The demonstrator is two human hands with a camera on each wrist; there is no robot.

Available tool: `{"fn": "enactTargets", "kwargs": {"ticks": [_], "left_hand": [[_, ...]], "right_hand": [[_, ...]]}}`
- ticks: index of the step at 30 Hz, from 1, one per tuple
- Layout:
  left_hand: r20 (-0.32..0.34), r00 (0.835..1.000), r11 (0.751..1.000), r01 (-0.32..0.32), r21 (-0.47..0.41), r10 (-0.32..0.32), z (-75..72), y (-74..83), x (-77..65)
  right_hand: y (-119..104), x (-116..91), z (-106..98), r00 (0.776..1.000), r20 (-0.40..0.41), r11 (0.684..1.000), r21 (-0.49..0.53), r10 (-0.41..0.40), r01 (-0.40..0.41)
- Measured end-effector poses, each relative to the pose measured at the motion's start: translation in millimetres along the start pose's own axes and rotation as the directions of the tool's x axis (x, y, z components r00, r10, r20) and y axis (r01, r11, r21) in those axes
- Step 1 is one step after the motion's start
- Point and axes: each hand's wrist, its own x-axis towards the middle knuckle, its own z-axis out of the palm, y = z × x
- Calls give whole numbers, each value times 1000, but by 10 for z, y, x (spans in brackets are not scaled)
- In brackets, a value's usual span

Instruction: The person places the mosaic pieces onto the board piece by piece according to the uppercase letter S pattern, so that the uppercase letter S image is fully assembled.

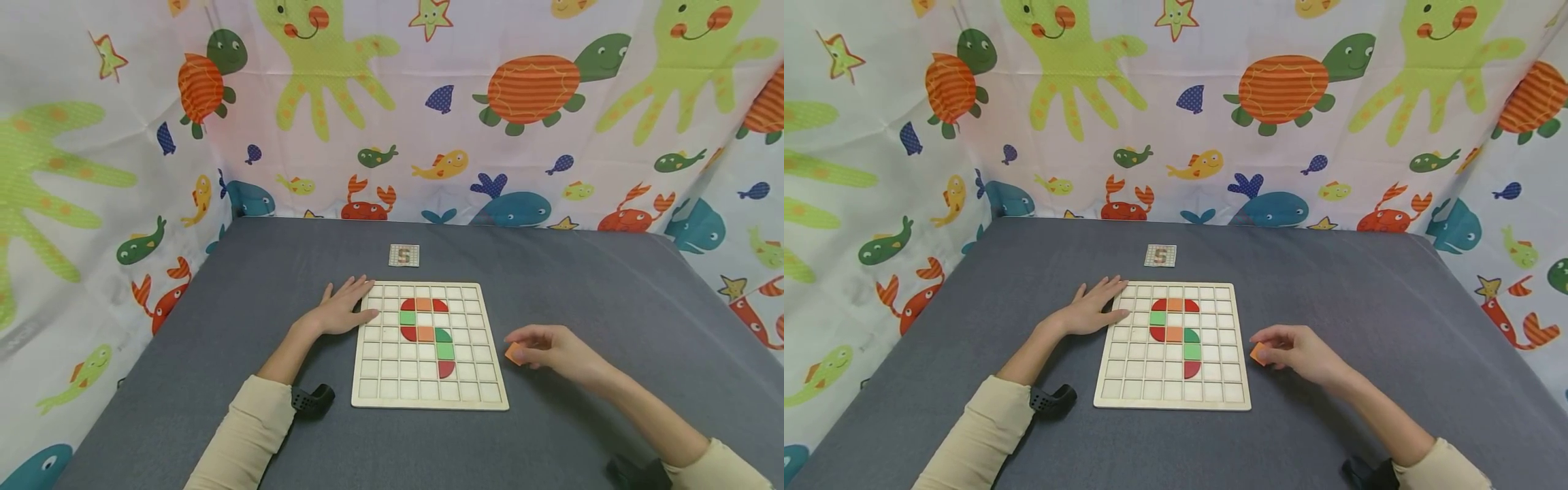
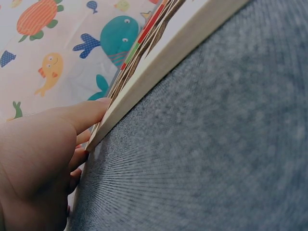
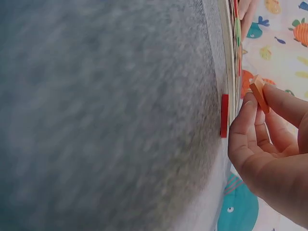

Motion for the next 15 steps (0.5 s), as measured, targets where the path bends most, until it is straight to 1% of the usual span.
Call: {"fn": "enactTargets", "kwargs": {"ticks": [4, 15], "left_hand": [[1, 1000, 1000, -1, 3, 1, -11, 20, -4], [-3, 1000, 1000, -1, 14, 2, 0, 1, 21]], "right_hand": [[-51, 60, 52, 1000, 6, 1000, 3, 7, -7], [-160, 230, 174, 999, 41, 1000, -24, -13, 14]]}}
